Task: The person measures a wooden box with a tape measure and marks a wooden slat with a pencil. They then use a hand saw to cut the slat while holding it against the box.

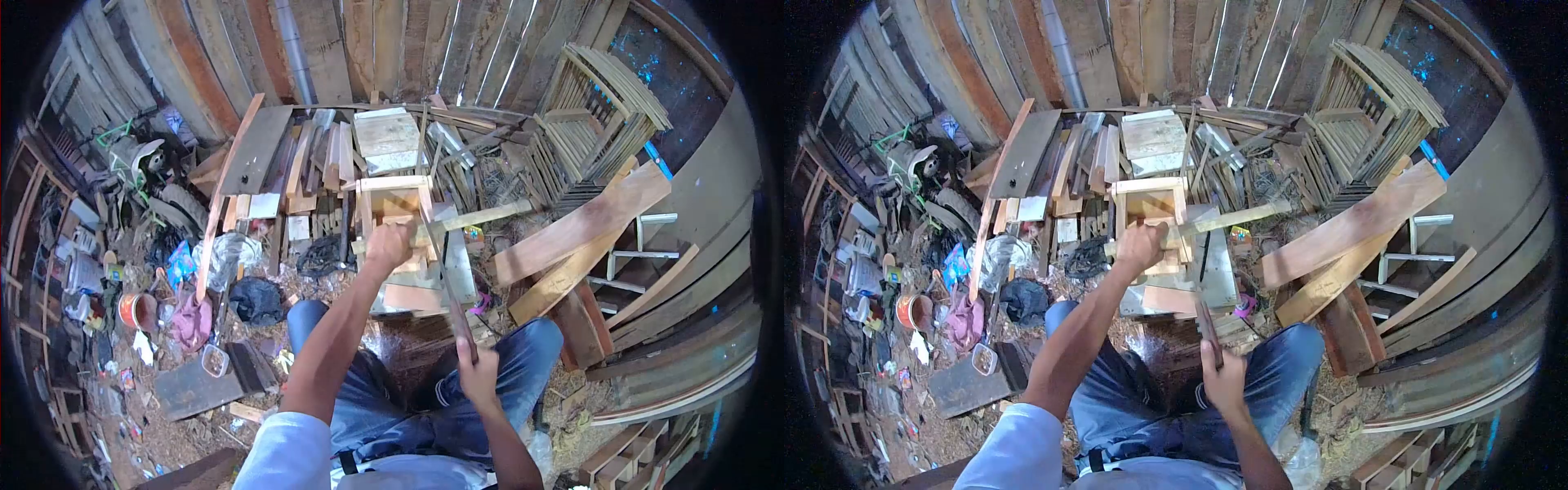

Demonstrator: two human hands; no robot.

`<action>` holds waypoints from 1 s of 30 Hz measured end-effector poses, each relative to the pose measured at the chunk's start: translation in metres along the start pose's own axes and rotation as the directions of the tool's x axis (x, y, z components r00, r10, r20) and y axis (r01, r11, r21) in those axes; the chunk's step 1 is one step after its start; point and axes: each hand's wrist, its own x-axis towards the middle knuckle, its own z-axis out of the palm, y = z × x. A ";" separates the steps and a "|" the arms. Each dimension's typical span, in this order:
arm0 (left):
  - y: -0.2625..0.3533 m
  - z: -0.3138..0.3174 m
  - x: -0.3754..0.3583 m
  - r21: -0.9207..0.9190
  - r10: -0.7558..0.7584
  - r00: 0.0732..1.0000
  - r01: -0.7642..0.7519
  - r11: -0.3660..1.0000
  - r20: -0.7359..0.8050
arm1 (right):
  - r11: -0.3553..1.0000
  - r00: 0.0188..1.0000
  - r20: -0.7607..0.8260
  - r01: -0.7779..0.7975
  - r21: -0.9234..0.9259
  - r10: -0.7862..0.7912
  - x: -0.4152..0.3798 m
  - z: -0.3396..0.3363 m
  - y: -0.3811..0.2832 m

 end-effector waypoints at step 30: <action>0.007 0.001 0.015 0.001 0.121 0.985 -0.121 0.993 -0.124 | 0.975 0.996 0.085 0.000 0.222 -0.019 0.006 -0.051 0.017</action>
